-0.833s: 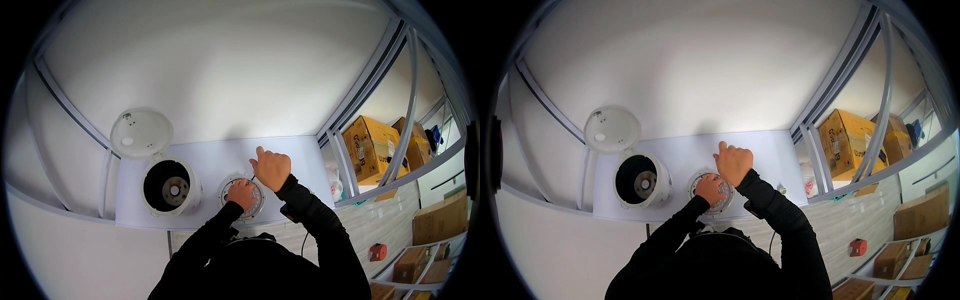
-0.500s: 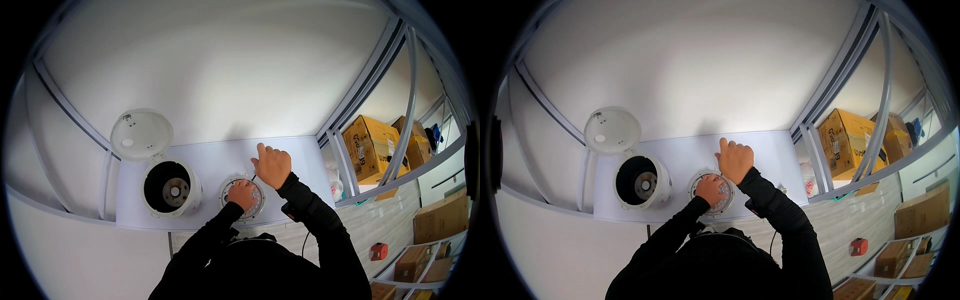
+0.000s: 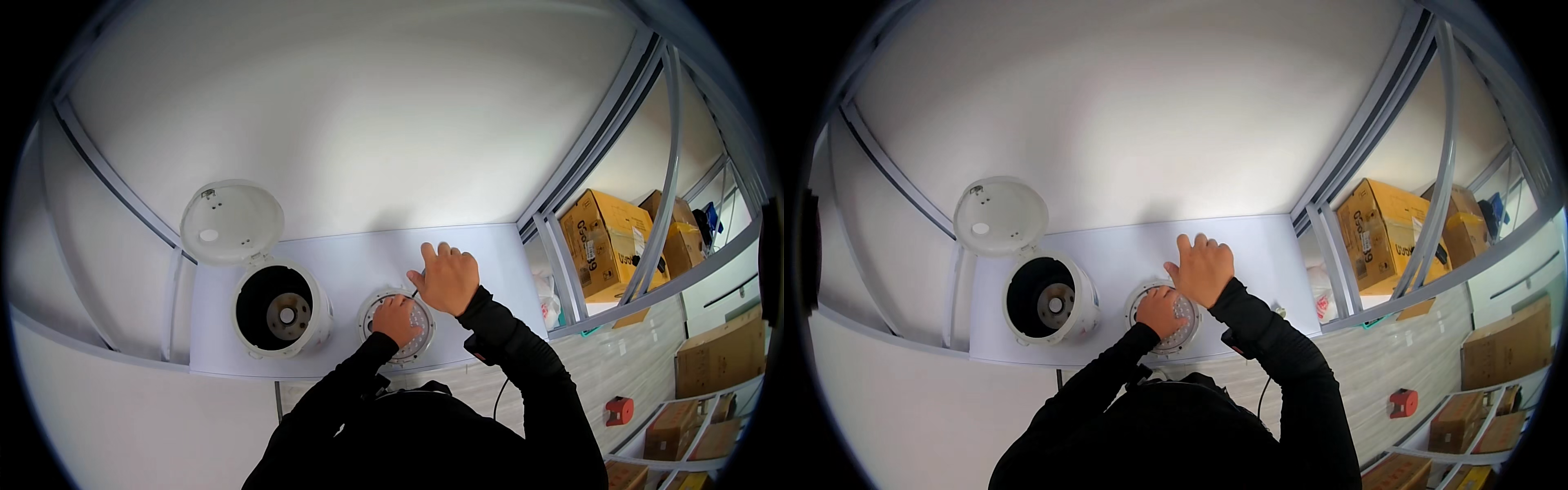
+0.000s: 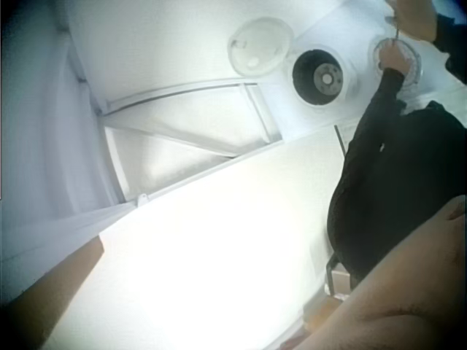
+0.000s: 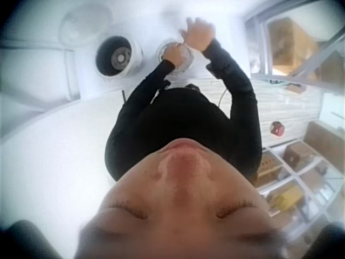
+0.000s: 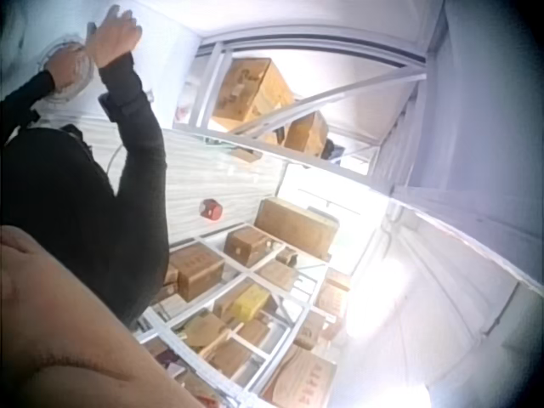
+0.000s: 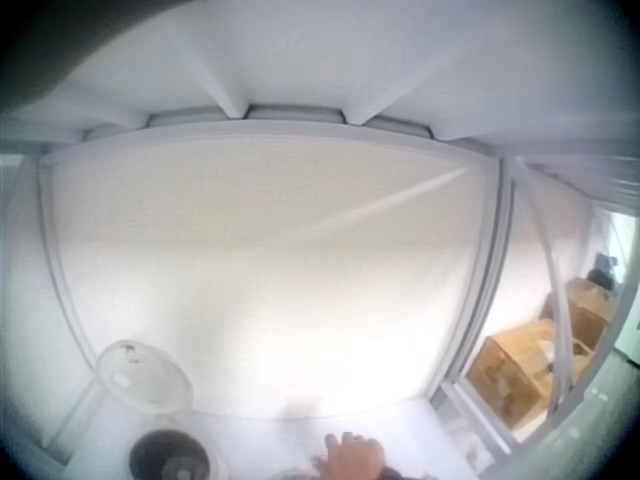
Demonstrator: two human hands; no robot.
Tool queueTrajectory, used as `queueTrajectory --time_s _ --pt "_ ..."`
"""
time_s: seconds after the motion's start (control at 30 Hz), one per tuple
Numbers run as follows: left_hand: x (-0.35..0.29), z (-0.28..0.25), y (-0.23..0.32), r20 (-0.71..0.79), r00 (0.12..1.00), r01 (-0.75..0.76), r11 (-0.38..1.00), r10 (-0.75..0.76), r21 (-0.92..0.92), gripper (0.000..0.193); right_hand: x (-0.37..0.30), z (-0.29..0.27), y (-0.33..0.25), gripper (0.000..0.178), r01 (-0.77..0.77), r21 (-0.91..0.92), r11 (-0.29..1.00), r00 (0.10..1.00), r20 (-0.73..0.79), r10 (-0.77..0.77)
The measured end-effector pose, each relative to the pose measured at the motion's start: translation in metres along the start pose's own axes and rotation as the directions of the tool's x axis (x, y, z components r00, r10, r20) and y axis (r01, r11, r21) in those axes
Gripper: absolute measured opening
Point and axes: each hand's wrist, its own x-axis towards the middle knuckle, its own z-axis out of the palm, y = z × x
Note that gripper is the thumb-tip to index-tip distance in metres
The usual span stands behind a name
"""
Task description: The person uses a screwdriver to fasten screws into a white circular plastic component, then attaches a small white plastic piece to a larger white lid. The person places the lid onto a white cylindrical appliance and continues to secure the circular component with screws.
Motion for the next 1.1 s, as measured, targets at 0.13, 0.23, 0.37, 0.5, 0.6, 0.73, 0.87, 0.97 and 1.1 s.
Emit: queueTrajectory --time_s 0.13,0.23,0.37,0.5,0.6,0.73,0.87,0.97,1.1 --pt "0.002 -0.002 0.0 0.012 1.0 -0.004 1.0 0.004 0.001 0.063 0.001 0.006 0.004 0.033 0.116 0.063 0.991 0.983 -0.152 -0.106" --pt "0.003 -0.005 0.0 0.027 1.0 -0.008 1.0 0.009 -0.016 0.063 0.0 0.007 0.001 0.034 0.006 -0.001 1.0 0.996 0.087 -0.006" --pt "0.003 -0.008 0.0 0.048 0.999 -0.004 1.0 0.003 0.009 0.063 0.0 -0.006 -0.001 0.035 0.131 0.041 0.99 0.984 -0.125 -0.125" --pt "0.002 -0.005 0.0 0.013 1.0 -0.023 1.0 0.023 -0.003 0.063 0.0 0.001 0.005 0.036 0.089 0.022 0.996 0.996 0.031 -0.089" --pt "0.001 -0.006 0.0 0.033 0.999 -0.015 1.0 0.015 0.005 0.063 0.002 0.0 0.0 0.037 0.038 0.003 0.999 0.995 0.092 -0.038" --pt "0.001 -0.007 0.002 0.018 1.0 -0.018 1.0 0.018 0.01 0.064 -0.002 -0.003 0.004 0.041 0.102 0.076 0.992 0.995 -0.017 -0.101" --pt "-0.001 -0.007 0.002 0.011 1.0 -0.021 1.0 0.021 0.007 0.064 0.001 0.002 0.004 0.04 0.029 0.017 0.999 0.996 0.078 -0.031" --pt "-0.003 -0.006 0.001 0.015 1.0 -0.018 1.0 0.018 -0.006 0.062 -0.004 -0.013 -0.002 0.036 -0.049 0.134 0.99 0.986 0.163 0.026" --pt "-0.004 0.002 -0.002 -0.018 0.999 -0.052 0.999 0.052 -0.011 0.055 -0.009 0.0 0.006 0.031 -0.059 0.336 0.94 0.992 0.126 0.017"
